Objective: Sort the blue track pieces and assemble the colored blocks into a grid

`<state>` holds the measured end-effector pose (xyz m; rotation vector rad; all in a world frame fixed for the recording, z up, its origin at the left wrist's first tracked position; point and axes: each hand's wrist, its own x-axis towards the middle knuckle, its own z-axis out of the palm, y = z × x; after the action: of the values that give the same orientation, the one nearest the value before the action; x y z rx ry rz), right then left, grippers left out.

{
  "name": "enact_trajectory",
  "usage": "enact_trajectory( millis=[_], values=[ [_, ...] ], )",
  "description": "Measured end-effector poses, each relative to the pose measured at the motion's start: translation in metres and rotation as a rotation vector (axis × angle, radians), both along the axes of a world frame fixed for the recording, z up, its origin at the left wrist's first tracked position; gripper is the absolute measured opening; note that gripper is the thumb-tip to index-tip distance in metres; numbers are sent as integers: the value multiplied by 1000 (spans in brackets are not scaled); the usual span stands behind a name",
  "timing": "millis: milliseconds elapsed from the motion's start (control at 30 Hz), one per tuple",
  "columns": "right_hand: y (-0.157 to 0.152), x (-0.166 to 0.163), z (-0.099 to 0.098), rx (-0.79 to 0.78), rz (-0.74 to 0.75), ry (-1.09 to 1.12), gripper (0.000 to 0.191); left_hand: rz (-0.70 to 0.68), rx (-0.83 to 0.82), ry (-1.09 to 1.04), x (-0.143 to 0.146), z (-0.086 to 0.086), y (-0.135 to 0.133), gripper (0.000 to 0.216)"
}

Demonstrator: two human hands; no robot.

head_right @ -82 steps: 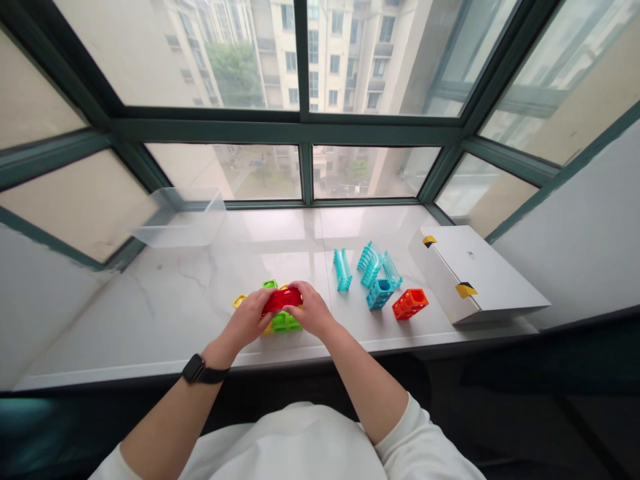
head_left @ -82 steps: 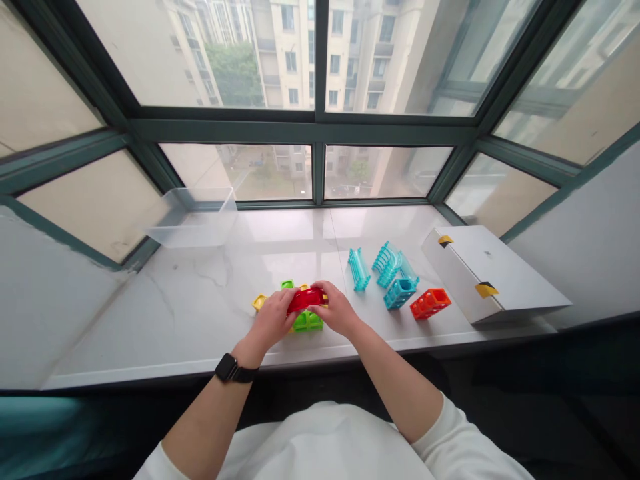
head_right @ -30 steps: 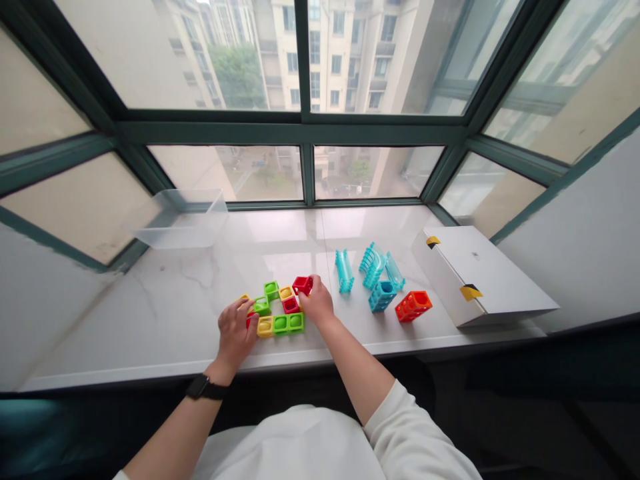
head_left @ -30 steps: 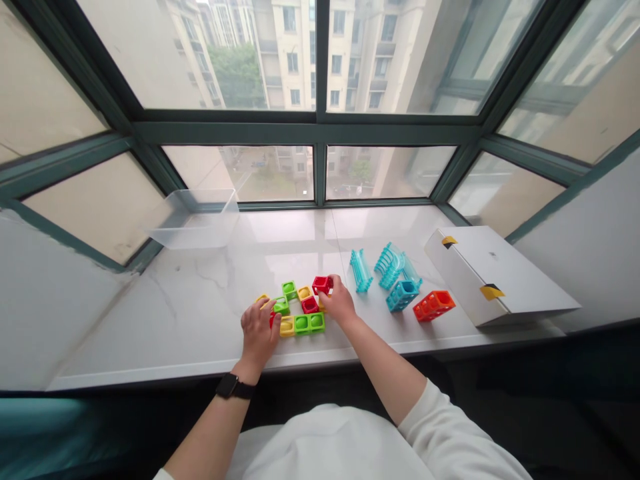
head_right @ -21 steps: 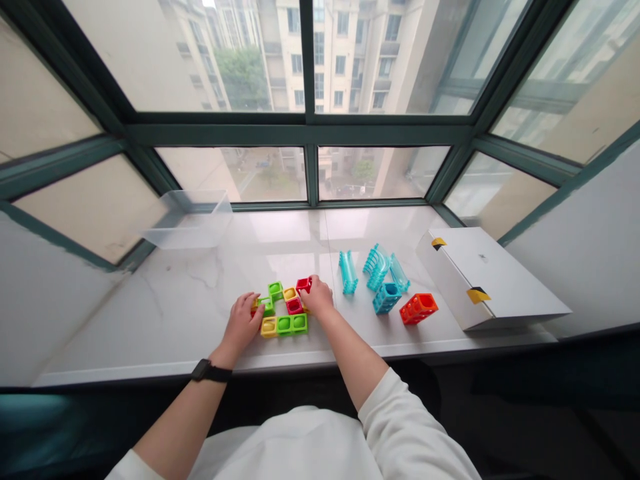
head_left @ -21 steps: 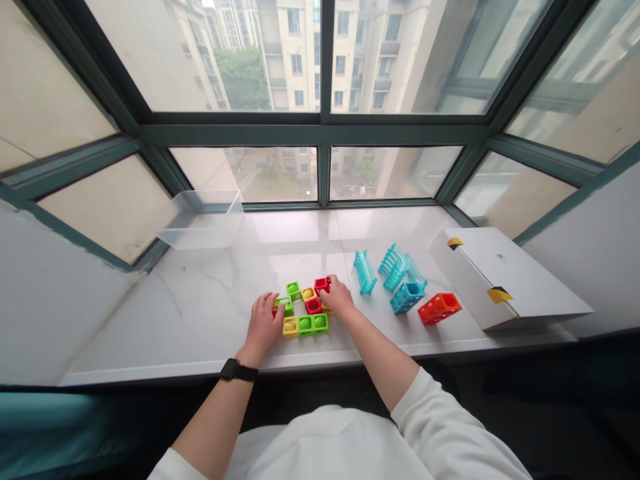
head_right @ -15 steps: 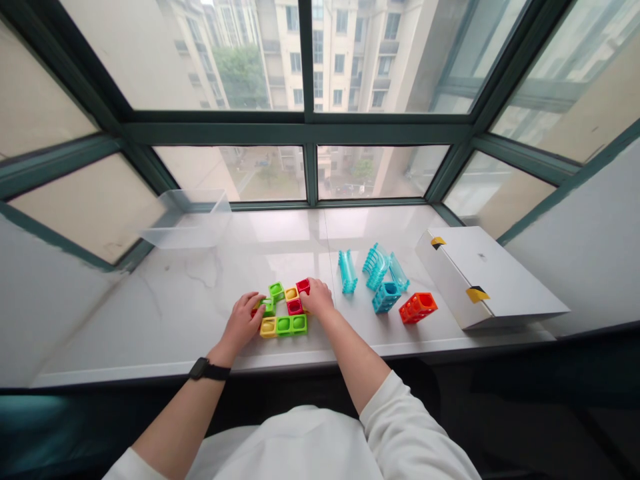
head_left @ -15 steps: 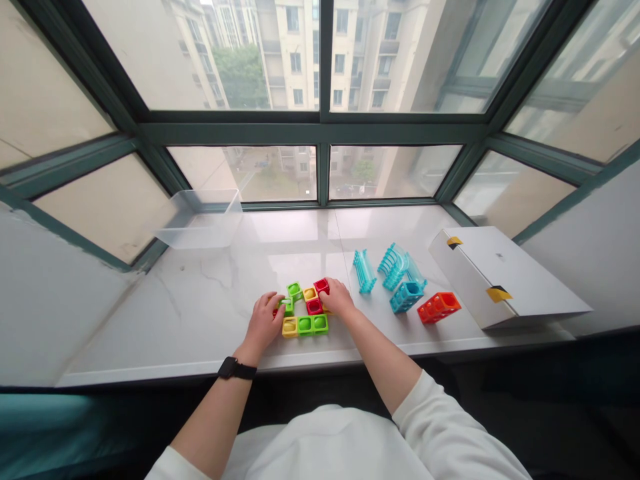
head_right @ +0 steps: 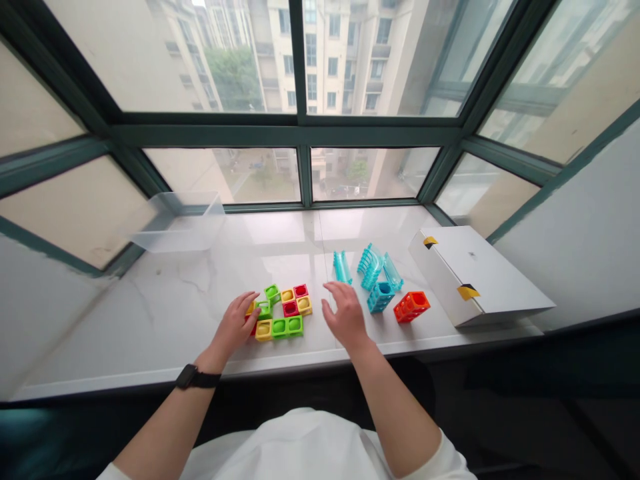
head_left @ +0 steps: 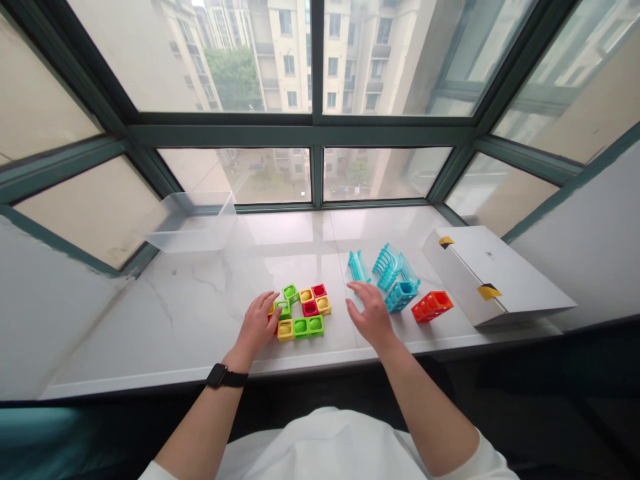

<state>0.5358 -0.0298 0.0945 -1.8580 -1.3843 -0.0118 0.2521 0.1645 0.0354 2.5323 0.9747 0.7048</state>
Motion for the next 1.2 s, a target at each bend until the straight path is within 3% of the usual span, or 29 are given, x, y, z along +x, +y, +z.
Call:
enact_trajectory(
  millis=[67, 133, 233, 333, 433, 567, 633, 733, 900, 967, 1200],
  values=[
    [-27, 29, 19, -3, -164, -119, 41, 12, 24, -24, 1, 7, -5, 41],
    [-44, 60, 29, -146, -295, -228, 47, 11, 32, -52, 5, 14, -10, 40],
    [-54, 92, 29, -438, -272, -284, 54, 4, 26, -92, 12, 22, -16, 39],
    [-56, 96, 30, -590, -216, -276, 52, 22, 18, -121, 18, 27, -23, 38],
    [-56, 77, 47, -566, -93, -217, 49, 4, -5, -146, 24, 36, -39, 39],
    [-44, 31, 77, -331, 134, -23, 48, -188, -119, -98, 37, 55, -72, 53],
    [-27, 6, 81, -217, 281, 121, 42, -258, -141, -68, 45, 63, -81, 65],
    [6, -21, 65, -136, 376, 245, 45, -222, -114, -55, 51, 65, -74, 55],
    [50, -41, 9, -151, 285, 280, 60, -55, -42, 113, 41, 52, -40, 48],
    [60, -45, -9, -164, 269, 257, 53, 21, -32, 206, 35, 47, -33, 49],
    [76, -52, -35, -231, 127, 167, 42, 237, -6, 257, 23, 45, -26, 54]
  ],
)
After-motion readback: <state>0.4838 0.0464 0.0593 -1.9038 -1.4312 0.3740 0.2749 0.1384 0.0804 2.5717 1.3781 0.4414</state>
